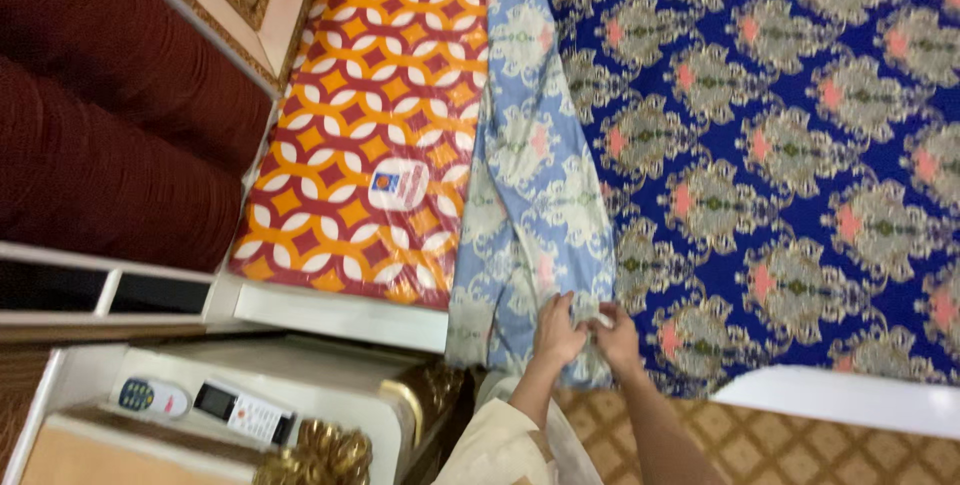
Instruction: The person folds a blue patterned bedsheet on a white table. They smooth the fabric and fold it in half lengthwise, then fold it again to create a compact rectangular stack. The person handles the sheet by hand, ensuring the edges are aligned during the folding process.
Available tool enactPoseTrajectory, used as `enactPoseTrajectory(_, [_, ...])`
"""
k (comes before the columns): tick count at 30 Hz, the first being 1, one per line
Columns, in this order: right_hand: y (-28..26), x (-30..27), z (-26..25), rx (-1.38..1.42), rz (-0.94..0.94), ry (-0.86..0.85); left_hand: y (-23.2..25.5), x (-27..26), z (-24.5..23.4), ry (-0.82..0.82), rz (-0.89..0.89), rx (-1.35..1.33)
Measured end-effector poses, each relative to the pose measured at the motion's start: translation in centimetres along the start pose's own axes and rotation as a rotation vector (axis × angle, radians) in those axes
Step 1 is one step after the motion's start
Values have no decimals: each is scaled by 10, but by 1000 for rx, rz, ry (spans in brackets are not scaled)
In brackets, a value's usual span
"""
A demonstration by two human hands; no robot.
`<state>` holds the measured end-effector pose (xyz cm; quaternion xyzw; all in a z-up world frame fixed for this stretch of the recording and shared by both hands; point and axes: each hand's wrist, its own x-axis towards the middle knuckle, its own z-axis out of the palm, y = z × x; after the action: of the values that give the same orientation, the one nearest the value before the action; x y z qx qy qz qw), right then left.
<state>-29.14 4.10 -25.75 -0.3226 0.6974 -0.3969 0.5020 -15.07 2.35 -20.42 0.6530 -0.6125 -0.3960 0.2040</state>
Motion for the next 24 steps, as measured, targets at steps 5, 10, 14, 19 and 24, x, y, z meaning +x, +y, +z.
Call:
enactPoseTrajectory(5, [-30, 46, 22, -261, -41, 139, 14, 66, -13, -135, -83, -3])
enactPoseTrajectory(10, [-62, 108, 21, -591, -286, 245, 22, 135, -26, -165, -40, -37])
enactPoseTrajectory(14, [-89, 154, 18, -765, -543, 244, 3, 184, -30, -166, -86, -184])
enactPoseTrajectory(19, [-134, 183, 49, -284, -50, 109, -20, 233, -37, -185, -277, -603])
enactPoseTrajectory(24, [-189, 182, 86, -19, -35, 10, 51, 276, -87, 38, -144, -410])
